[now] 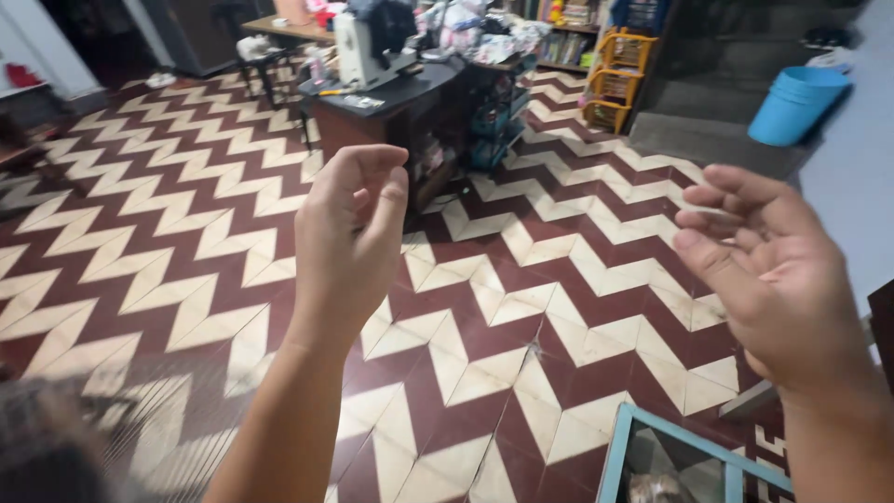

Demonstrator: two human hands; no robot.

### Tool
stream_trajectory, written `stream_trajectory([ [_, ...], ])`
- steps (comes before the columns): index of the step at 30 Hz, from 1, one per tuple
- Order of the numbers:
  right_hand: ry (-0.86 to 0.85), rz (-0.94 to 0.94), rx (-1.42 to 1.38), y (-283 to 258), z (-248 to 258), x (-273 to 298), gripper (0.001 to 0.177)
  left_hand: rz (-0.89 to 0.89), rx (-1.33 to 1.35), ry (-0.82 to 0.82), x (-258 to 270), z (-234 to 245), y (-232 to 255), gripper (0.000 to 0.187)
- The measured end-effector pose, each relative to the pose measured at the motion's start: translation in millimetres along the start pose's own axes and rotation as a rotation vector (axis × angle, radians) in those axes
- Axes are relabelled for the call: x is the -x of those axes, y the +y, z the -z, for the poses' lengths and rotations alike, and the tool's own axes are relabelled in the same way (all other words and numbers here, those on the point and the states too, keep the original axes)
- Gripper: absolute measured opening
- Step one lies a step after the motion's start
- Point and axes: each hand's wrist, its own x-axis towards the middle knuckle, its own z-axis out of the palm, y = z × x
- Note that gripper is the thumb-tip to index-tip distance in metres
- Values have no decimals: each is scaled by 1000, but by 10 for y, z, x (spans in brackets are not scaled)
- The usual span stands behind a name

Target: The person organizes various cables by coiling them and placing them into a blue basket. They also handle small bottles and containers, placing them on a wire shelf, and sort through items in a plastic bag on a desk.

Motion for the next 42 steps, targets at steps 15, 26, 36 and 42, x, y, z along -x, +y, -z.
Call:
stream_trajectory([
  [15,73,-146,-89,1751,-1015,-3113,46,199,-85,-281,-2444,-1962,-2360,23],
  [26,136,-214,-88,3618,-1344,-5280,48,229,30,-324,-4013,-4036,-3873,21],
  [36,70,-360,-103,5055,-1864,-7804,53,329,52,-310,-5874,-5770,-5019,21],
  [42,43,-335,-64,5981,-2266,-9053,53,294,46,-304,-6859,-6795,-5952,21],
])
